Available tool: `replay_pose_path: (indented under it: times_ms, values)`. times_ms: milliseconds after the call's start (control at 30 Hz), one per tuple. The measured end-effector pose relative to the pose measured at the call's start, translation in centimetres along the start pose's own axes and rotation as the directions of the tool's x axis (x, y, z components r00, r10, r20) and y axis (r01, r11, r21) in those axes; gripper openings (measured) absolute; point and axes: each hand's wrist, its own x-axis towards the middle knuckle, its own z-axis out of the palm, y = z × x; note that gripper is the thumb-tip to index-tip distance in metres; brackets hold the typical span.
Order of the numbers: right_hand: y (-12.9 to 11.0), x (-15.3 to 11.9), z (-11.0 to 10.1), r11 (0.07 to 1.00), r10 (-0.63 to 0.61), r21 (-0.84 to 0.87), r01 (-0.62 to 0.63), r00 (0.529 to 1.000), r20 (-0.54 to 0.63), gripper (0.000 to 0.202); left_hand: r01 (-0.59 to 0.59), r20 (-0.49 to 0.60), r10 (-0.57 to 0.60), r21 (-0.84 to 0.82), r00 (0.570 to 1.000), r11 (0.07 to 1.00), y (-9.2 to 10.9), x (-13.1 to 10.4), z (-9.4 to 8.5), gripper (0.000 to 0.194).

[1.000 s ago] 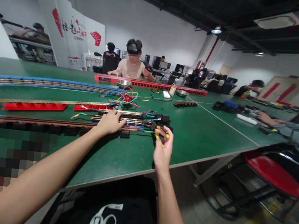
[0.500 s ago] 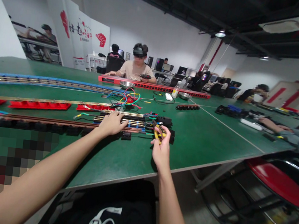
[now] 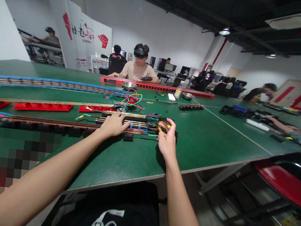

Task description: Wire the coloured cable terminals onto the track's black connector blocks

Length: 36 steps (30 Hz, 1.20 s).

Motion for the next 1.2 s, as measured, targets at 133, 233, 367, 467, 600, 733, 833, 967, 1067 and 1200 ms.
replay_pose_path:
  times_ms: [133, 233, 367, 467, 600, 733, 833, 967, 1067, 1200]
  values:
    - [-0.2, 1.3, -0.3, 0.993, -0.063, -0.103, 0.057, 0.997, -0.048, 0.057, 0.005, 0.0, -0.005, 0.004, 1.0, 1.0, 0.0, 0.0, 0.0, 0.06]
    - [-0.5, 1.1, -0.2, 0.978, -0.09, -0.195, 0.08, 0.995, -0.04, 0.055, 0.001, -0.002, -0.001, 0.003, 1.0, 1.0, 0.0, 0.1, 0.1, 0.061]
    - [-1.1, 0.1, 0.2, 0.947, -0.125, -0.294, 0.127, 0.992, 0.024, 0.06, -0.001, -0.013, 0.002, 0.006, 1.0, 1.0, 0.0, 0.1, 0.2, 0.061]
    - [-1.4, -0.3, 0.5, 0.895, -0.17, -0.405, 0.186, 0.983, 0.075, 0.062, -0.002, -0.015, 0.002, 0.008, 1.0, 1.0, 0.0, 0.1, 0.3, 0.061]
    - [-1.3, -0.3, 0.6, 0.857, -0.18, -0.472, 0.206, 0.979, 0.1, 0.064, -0.005, -0.019, 0.005, 0.004, 1.0, 1.0, 0.0, 0.2, 0.3, 0.061]
    - [-0.9, -0.3, 0.6, 0.836, -0.22, -0.49, 0.248, 0.969, 0.114, 0.064, -0.006, -0.021, 0.006, -0.001, 1.0, 1.0, -0.1, 0.2, 0.4, 0.061]
    - [-0.7, -0.3, 0.5, 0.832, -0.257, -0.469, 0.296, 0.955, 0.148, 0.062, -0.004, -0.015, 0.004, -0.005, 1.0, 1.0, -0.1, 0.1, 0.3, 0.061]
    - [-0.3, 0.0, 0.5, 0.879, -0.25, -0.392, 0.273, 0.962, 0.109, 0.062, -0.002, -0.012, 0.002, -0.004, 1.0, 1.0, 0.0, 0.1, 0.2, 0.061]
    - [0.0, 0.2, 0.5, 0.886, -0.246, -0.38, 0.265, 0.964, 0.097, 0.06, -0.008, -0.018, 0.008, -0.001, 1.0, 1.0, 0.0, 0.1, 0.2, 0.061]
    - [0.3, 0.2, 0.6, 0.88, -0.255, -0.38, 0.284, 0.959, 0.126, 0.051, -0.003, -0.014, 0.003, -0.005, 1.0, 1.0, -0.1, 0.1, 0.3, 0.061]
